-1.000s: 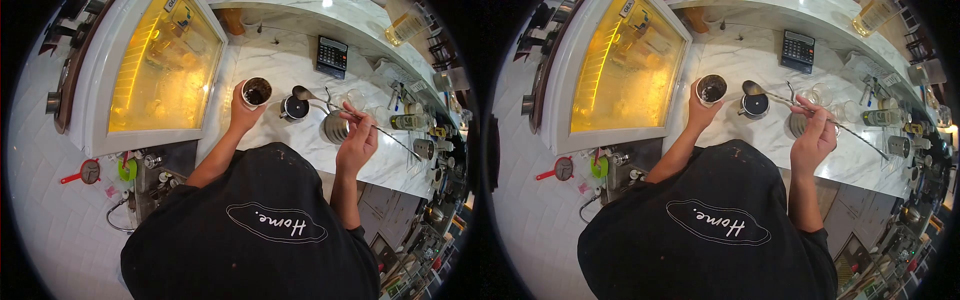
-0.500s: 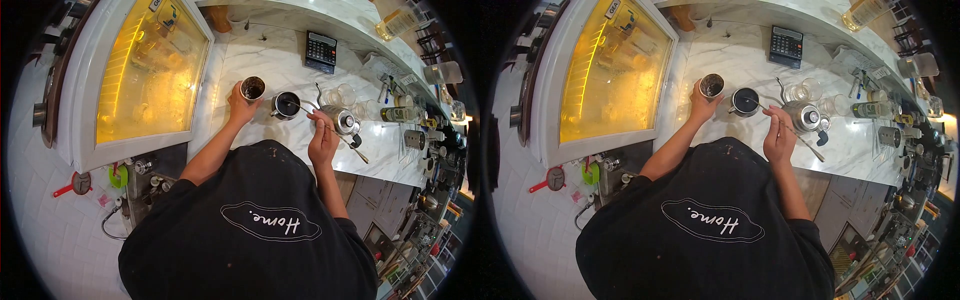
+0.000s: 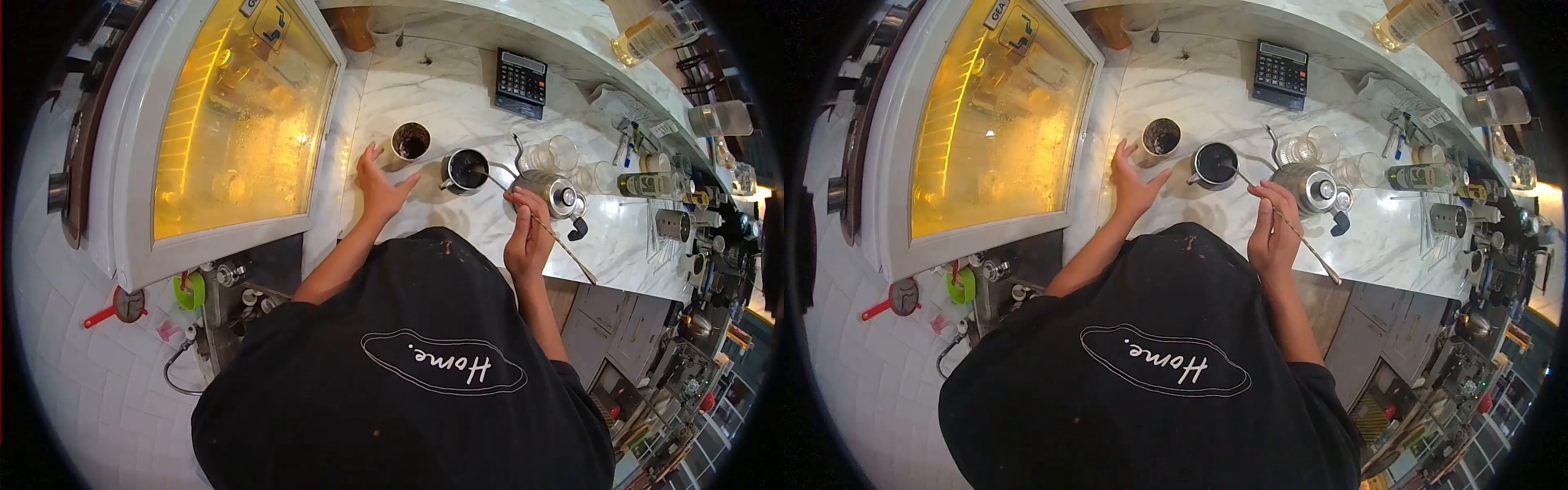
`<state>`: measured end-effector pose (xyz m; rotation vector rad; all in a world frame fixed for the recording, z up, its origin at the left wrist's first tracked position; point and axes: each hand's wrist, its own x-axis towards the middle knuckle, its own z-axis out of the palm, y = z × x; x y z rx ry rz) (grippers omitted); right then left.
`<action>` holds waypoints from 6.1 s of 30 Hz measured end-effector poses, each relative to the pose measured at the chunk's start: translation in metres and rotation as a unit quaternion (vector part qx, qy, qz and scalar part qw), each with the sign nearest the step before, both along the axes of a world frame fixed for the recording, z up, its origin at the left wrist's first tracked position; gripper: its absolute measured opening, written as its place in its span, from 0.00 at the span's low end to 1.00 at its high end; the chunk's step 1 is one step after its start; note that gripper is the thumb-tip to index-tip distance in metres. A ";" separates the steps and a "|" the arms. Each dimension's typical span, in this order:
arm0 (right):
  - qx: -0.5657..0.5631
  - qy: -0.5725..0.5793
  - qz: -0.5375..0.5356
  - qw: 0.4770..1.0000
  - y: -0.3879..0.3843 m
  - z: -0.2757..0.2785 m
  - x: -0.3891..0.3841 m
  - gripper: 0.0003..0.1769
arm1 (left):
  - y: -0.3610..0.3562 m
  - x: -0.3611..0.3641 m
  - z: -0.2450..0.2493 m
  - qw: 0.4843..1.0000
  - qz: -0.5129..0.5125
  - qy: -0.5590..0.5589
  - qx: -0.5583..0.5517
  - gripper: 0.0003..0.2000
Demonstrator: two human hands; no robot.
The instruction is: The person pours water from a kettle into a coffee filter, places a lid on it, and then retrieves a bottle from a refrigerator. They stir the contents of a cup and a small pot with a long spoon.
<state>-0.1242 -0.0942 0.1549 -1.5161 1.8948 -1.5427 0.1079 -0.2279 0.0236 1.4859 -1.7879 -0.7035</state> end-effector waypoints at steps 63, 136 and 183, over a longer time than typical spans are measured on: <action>0.002 -0.088 -0.002 0.996 0.000 0.008 0.007 0.14 | 0.024 -0.023 0.065 0.942 -0.205 0.160 0.213 0.13; -0.163 0.084 0.181 0.966 -0.014 0.110 0.040 0.07 | -0.015 -0.002 0.209 0.894 -0.359 0.252 -0.090 0.40; -0.261 -0.005 0.148 0.954 0.027 0.121 -0.076 0.12 | 0.087 -0.151 0.210 0.910 -0.199 0.280 -0.234 0.46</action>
